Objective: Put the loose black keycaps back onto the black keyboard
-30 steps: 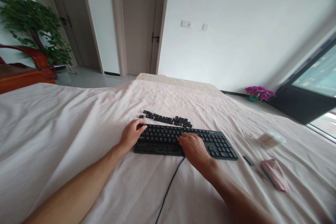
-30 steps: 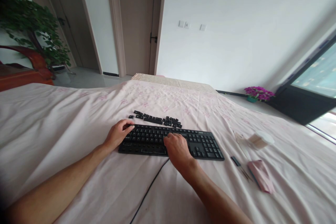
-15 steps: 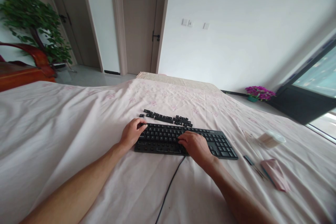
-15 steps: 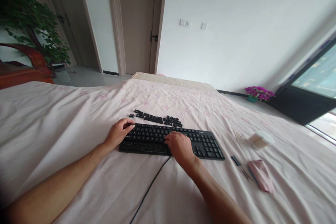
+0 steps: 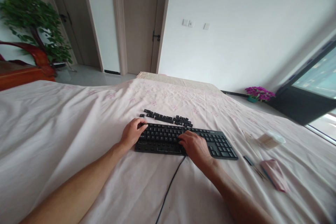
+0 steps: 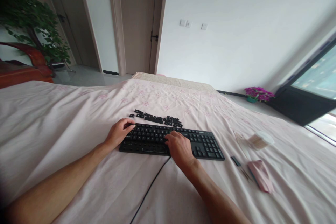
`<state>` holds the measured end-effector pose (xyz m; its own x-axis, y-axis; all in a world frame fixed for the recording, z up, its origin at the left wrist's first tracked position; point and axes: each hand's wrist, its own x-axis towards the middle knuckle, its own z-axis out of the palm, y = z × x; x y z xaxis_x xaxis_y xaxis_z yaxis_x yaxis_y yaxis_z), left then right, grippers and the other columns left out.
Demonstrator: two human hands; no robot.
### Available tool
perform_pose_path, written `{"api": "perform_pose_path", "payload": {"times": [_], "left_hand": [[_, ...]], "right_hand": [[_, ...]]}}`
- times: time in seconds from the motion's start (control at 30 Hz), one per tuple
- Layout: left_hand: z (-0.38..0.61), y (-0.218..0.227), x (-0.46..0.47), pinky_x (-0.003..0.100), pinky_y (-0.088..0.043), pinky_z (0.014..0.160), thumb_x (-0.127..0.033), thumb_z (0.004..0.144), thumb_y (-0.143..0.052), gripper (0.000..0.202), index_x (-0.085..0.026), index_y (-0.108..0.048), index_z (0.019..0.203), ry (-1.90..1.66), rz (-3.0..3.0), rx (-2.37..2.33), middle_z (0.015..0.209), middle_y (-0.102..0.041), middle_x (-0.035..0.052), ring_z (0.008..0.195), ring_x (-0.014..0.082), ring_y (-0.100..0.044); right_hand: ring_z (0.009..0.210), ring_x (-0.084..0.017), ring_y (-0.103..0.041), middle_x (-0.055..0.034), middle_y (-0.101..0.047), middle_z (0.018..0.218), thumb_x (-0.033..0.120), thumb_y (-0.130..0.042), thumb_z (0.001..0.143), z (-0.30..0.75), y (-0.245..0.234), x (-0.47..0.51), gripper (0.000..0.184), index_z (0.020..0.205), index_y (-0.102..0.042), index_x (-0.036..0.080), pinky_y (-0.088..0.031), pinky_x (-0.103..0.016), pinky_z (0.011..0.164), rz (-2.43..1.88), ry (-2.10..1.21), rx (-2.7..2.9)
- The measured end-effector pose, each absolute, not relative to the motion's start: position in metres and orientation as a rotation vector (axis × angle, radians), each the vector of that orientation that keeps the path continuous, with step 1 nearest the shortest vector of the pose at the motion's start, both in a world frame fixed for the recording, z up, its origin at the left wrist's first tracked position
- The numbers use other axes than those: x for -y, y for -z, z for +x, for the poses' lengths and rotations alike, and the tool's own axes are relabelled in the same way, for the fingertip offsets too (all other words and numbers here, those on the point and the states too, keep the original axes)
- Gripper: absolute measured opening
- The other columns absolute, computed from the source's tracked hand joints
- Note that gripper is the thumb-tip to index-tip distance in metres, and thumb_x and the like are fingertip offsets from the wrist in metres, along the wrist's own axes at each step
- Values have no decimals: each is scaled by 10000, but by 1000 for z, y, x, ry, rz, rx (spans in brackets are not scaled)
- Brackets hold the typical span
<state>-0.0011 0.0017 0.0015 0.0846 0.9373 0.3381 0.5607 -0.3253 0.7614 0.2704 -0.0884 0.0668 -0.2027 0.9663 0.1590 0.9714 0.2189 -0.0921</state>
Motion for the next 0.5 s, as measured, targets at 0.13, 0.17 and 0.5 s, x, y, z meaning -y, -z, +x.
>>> {"api": "perform_pose_path", "payload": {"times": [0.13,0.17,0.5], "left_hand": [[-1,-3,-1,324,-493,866,-347,825,-554,187,-225,-647,932,-1134,1924,-1480,992,-686,23,914,193,-644],[-2,-2,-1,322,-492,868,-345,825,-554,185,-226,-647,932,-1136,1925,-1478,993,-685,22,915,192,-643],[-1,-1,-1,315,-495,851,-354,825,-552,188,-230,-647,930,-1134,1929,-1484,991,-686,17,913,191,-644]], "right_hand": [[891,-158,-634,-11,-672,975,249,-532,907,272,-68,85,201,1000,-710,263,-417,-237,730,-1869,3,2292],[889,-157,-636,-8,-673,970,247,-535,904,272,-69,84,201,1000,-711,263,-418,-237,734,-1862,-20,2299],[853,-161,-628,-15,-663,894,217,-559,890,267,-67,86,158,926,-709,252,-383,-242,667,-1879,63,2373]]}}
